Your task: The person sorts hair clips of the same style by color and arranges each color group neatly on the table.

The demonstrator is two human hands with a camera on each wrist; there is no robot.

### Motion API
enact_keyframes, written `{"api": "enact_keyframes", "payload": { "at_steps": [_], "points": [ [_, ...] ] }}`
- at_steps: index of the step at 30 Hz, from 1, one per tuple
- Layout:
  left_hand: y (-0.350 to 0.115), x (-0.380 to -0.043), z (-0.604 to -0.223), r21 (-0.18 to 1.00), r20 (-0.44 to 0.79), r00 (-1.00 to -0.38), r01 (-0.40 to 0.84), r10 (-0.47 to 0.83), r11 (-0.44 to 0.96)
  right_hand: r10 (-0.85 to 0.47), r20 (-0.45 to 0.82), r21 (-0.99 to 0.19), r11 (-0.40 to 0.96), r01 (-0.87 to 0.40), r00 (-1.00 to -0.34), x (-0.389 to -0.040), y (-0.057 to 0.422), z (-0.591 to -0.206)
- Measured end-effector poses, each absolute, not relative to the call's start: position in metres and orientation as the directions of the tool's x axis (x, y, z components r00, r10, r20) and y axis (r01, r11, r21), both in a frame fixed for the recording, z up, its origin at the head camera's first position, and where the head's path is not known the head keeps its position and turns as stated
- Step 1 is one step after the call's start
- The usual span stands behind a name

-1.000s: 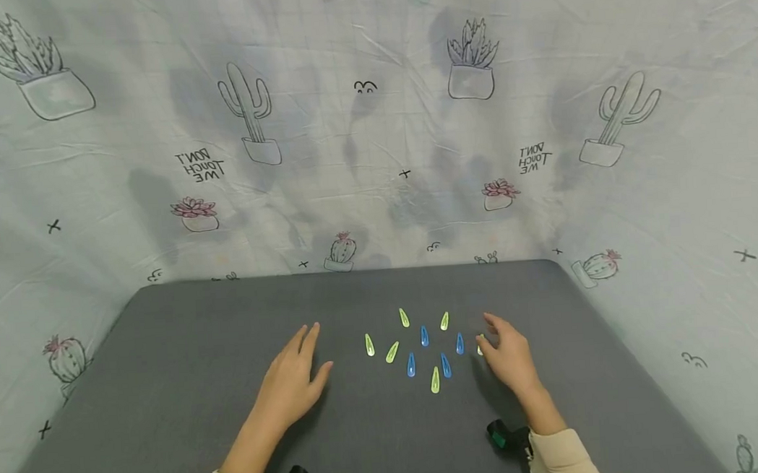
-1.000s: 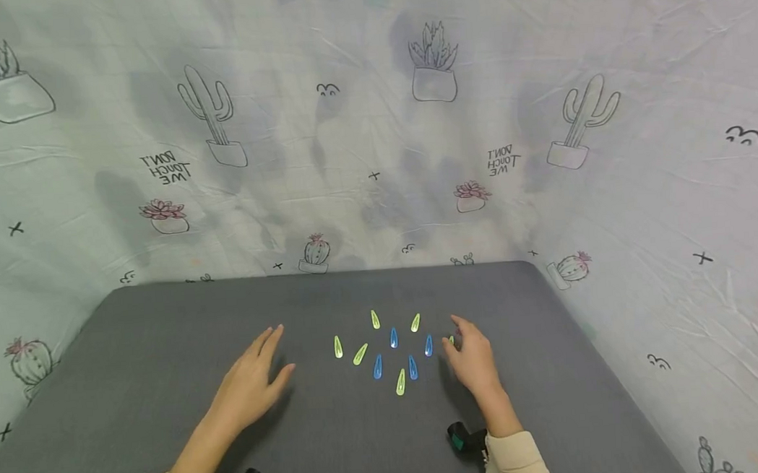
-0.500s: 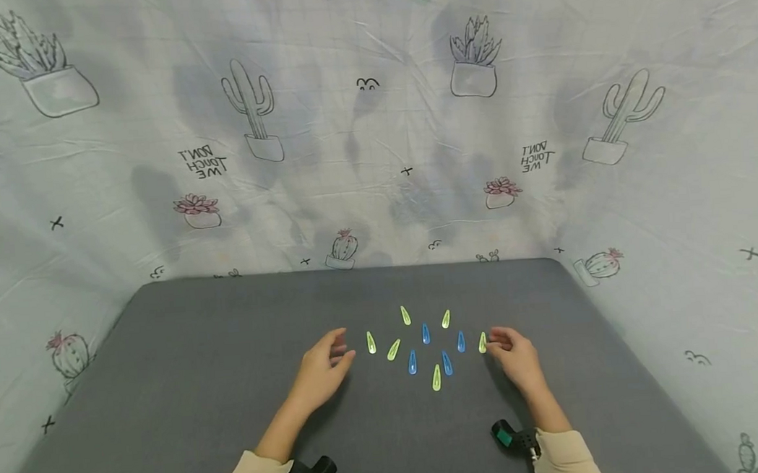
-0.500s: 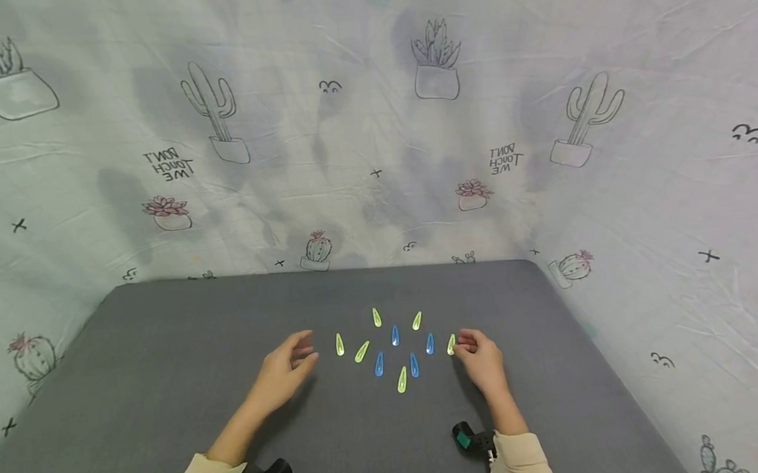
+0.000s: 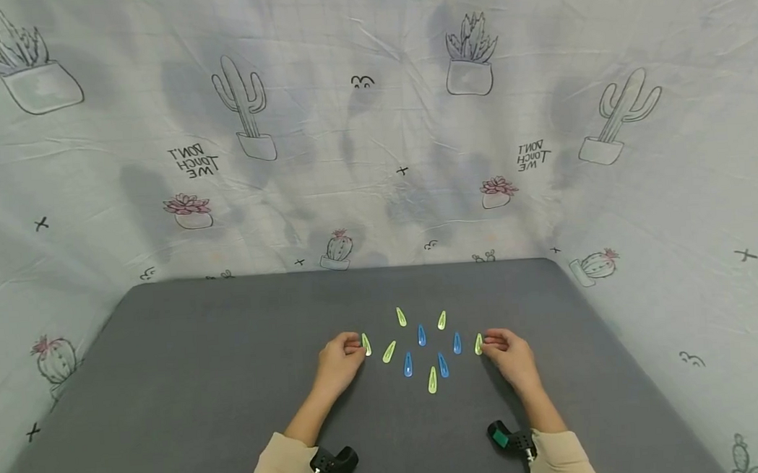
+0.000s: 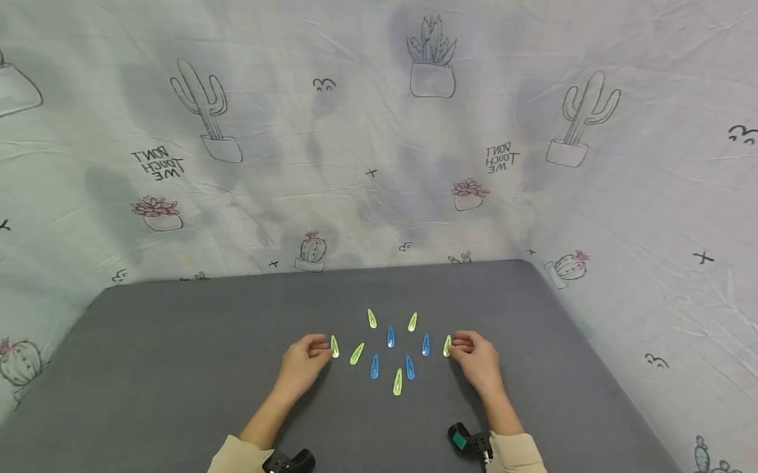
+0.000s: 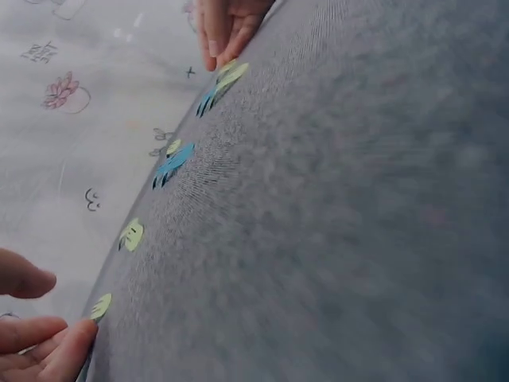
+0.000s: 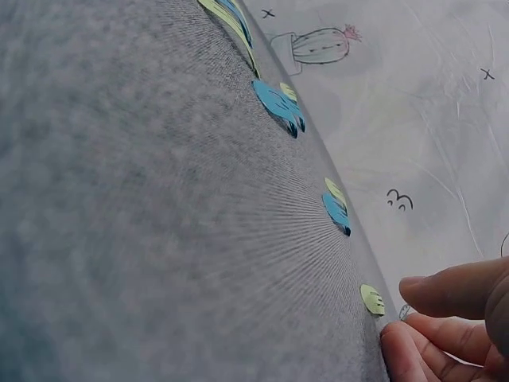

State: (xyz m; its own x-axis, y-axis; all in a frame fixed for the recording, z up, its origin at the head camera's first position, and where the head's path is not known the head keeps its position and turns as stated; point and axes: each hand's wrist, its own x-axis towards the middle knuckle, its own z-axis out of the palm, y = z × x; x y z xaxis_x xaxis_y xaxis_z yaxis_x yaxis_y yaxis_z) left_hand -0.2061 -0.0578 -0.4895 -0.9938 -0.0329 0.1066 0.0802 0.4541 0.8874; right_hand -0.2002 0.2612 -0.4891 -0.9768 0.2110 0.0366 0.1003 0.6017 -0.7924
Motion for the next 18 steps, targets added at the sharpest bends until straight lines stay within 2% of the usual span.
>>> {"api": "enact_keyframes", "payload": {
  "at_steps": [6, 18],
  "points": [
    [-0.052, -0.215, -0.493, 0.861, 0.138, -0.986, 0.074, -0.091, 0.504, 0.227, 0.058, -0.759, 0.642, 0.104, -0.972, -0.204, 0.258, -0.49],
    [-0.047, -0.225, -0.489, 0.803, 0.122, -0.985, 0.028, -0.119, 0.596, 0.259, 0.081, -0.717, 0.685, 0.124, -0.962, -0.21, 0.249, -0.488]
  ]
}}
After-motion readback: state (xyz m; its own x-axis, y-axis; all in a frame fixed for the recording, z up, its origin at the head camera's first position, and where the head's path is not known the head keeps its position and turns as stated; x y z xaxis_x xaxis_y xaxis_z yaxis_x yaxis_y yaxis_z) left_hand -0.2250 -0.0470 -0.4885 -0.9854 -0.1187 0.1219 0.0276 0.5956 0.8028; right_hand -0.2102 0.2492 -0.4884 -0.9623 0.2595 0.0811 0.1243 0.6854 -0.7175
